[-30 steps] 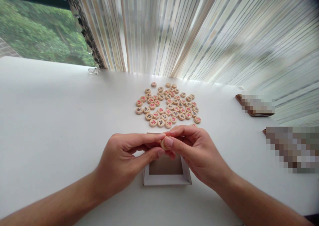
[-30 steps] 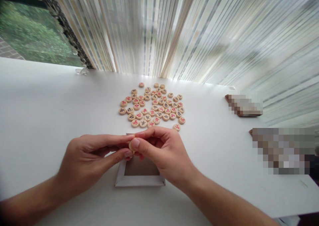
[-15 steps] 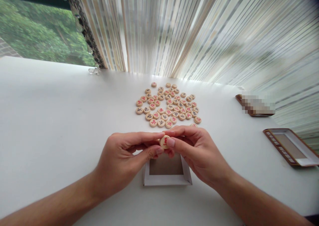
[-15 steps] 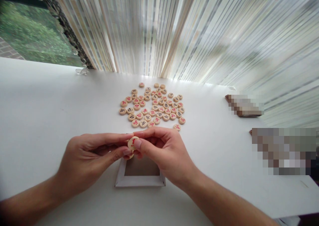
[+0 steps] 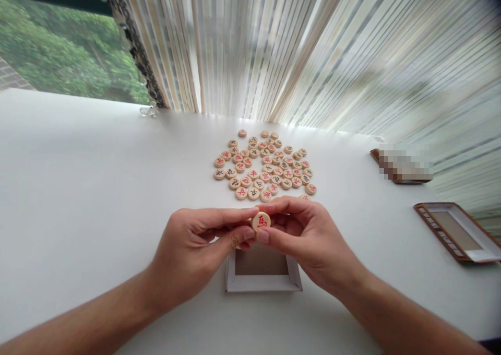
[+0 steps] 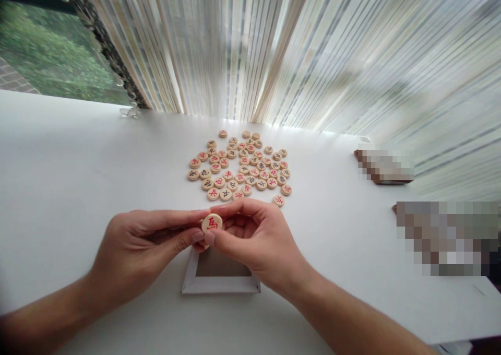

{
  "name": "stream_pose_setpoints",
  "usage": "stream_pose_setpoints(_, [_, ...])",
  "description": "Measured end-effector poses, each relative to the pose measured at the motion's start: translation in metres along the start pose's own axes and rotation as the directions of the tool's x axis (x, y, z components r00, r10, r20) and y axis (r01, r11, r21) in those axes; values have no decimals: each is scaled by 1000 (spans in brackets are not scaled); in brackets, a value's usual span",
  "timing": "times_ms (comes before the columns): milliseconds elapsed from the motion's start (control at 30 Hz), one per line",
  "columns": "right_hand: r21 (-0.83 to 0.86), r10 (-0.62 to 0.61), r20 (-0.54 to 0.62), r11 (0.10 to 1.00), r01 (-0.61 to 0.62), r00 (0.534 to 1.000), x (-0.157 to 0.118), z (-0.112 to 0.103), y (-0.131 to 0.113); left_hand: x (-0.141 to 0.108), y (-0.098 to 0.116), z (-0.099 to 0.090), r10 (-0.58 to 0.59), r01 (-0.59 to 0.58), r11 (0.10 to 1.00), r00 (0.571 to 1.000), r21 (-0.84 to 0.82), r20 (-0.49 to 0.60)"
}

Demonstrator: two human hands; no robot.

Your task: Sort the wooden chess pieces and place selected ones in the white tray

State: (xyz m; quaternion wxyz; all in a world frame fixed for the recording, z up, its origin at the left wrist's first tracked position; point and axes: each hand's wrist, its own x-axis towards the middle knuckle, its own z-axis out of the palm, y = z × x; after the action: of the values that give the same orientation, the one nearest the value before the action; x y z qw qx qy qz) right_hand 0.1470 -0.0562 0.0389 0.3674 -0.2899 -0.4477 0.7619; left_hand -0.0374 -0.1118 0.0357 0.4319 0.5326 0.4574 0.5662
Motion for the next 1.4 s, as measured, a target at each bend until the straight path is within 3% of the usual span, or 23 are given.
stream_pose_setpoints(233, [-38,-51,-26,998,50,998,0,3,0,-2,-4,0,-34,35,999,999,-23,31])
stream_pose_setpoints(467, [-240,-206,-55,952,188,977,-2,0,3,1,-2,0,-96,97,991,995,-89,15])
stream_pose_setpoints(667, [-404,-358,4,853,329,934,-3,-1,4,1,-1,-1,-115,116,988,993,-106,18])
stream_pose_setpoints(800, [-528,-459,67,737,422,886,-3,-3,3,0,-2,-2,-104,106,991,994,-83,20])
stream_pose_setpoints(1100, [-636,-528,221,559,532,820,-2,-6,3,-1,-4,-2,-85,88,994,996,-61,41])
stream_pose_setpoints(1200, [-651,-512,198,569,502,836,-2,-6,1,0,-2,-2,-92,96,993,994,-66,59])
stream_pose_setpoints(1400, [-585,-420,121,702,407,899,-4,-9,1,-1,0,-3,-81,87,995,992,-58,93])
